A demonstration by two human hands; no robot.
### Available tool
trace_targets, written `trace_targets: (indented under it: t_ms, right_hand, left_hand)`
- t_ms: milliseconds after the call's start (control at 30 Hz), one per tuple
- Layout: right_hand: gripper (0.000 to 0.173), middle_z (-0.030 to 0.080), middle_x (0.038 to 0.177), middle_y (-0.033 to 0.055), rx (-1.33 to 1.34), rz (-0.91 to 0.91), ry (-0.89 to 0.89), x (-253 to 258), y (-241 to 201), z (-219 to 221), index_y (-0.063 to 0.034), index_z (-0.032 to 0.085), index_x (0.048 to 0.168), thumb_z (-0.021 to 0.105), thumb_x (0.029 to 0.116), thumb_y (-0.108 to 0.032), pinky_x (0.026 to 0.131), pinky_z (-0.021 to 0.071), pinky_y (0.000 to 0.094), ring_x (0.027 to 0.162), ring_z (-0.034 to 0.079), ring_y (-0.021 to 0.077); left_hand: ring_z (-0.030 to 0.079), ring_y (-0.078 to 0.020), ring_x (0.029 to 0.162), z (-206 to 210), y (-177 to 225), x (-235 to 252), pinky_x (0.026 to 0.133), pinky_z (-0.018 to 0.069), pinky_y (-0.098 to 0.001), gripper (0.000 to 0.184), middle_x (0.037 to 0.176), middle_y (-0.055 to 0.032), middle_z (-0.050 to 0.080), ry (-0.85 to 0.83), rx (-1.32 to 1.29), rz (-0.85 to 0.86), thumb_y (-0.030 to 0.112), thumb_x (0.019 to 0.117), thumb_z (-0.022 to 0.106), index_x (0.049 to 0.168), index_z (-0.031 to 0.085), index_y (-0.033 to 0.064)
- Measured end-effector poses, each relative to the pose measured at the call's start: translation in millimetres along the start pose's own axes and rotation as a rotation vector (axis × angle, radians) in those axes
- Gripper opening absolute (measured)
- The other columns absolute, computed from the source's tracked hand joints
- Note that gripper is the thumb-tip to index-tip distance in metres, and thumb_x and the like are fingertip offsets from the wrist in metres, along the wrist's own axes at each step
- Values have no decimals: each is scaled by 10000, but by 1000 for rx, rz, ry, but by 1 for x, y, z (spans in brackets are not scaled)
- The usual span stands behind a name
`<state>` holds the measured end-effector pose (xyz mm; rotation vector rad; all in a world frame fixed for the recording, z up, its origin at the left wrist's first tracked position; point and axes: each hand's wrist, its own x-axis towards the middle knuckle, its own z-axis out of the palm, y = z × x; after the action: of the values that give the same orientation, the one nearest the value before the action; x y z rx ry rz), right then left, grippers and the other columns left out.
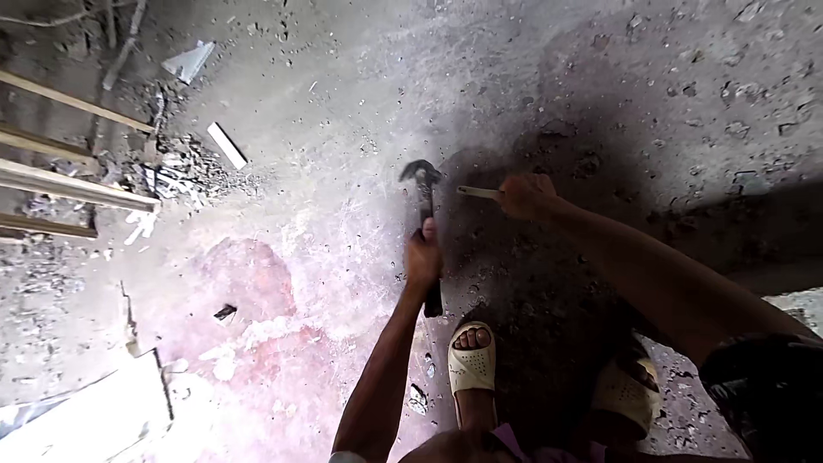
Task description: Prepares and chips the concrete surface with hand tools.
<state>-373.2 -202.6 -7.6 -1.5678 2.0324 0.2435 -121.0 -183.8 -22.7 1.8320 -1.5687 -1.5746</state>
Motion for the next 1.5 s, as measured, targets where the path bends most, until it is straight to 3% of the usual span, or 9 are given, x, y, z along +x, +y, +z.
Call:
trace_targets:
  t_ms: [200,400,533,667,900,1100,1267,1400,1500]
  right_hand:
    - [432,715,1012,227,22,-13,42,-4,-2,11,-31,720,992,475,1077,-377,840,519,631,1031,688,424]
    - [370,717,1044,231,51,3,22,-11,-6,16,-24,718,1048,496,1067,-319,843,520,642,1025,690,429]
    - [393,708,1052,245,34,6,23,-19,-12,20,-1,698,1064,446,1094,-302,843,520,622,1031,690,432]
    - [349,705,1070,255,74,87,3,-35,-35,21,24,687,1047,481,1079,-256,816,530,617,1037,691,435]
    - [279,703,1107,245,22,108,-37,-42,-47,31,21,672,1134,490,1068,-180,811,538,595,1050,692,428]
    - [387,664,1185,265,214,168,-218,-21,-40,-15,45,672,1090,447,1075,-270,876,474,680,1137,636,436]
    - [366,659,1176,297,-88,83,-222,8,-37,-44,76,684,1018,512,1040,-247,892,453,705,1158,623,464]
    - [310,678,1223,241,-283,-120,-158,33,-27,-43,-106,644,1291,521,1033,-227,908,467,718,1176,632,469]
    - [312,696,1196,232,-344,-134,-118,35,-39,-44,-108,712,1214,514,1044,-279,876,479,715,1153,646,459]
  left_hand:
    - [378,-125,322,-17,37,-36,319,417,-303,540,488,17,352,132,-316,251,622,1080,254,951,477,148]
    - [447,-154,413,-15,20,-9,422,484,-337,640,585,-18,418,-118,45,-119,670,1054,286,982,507,74]
    - [413,-134,367,-18,31,-38,375,462,-320,601,528,5,384,16,-95,61,653,1063,275,947,497,107]
    - [537,-244,494,7,3,-21,506,531,-442,717,664,-102,512,-12,119,-14,672,1054,238,1146,548,32]
    - [454,-137,372,22,-8,-33,387,475,-296,576,535,-24,430,-18,-171,-150,560,1100,288,936,497,49]
    - [456,-129,367,24,-24,-45,384,481,-285,565,516,-20,435,-4,-389,-117,522,1112,264,928,503,44]
    - [508,-152,390,14,-27,-40,403,506,-306,587,545,-46,501,38,-335,-74,538,1107,290,938,544,37]
    - [490,-147,381,0,-13,-31,388,501,-320,527,547,-29,470,46,-277,-16,527,1105,324,1110,548,50]
    - [484,-175,367,-2,-8,-30,363,493,-346,550,551,-40,469,101,-315,70,626,1065,345,1184,509,116]
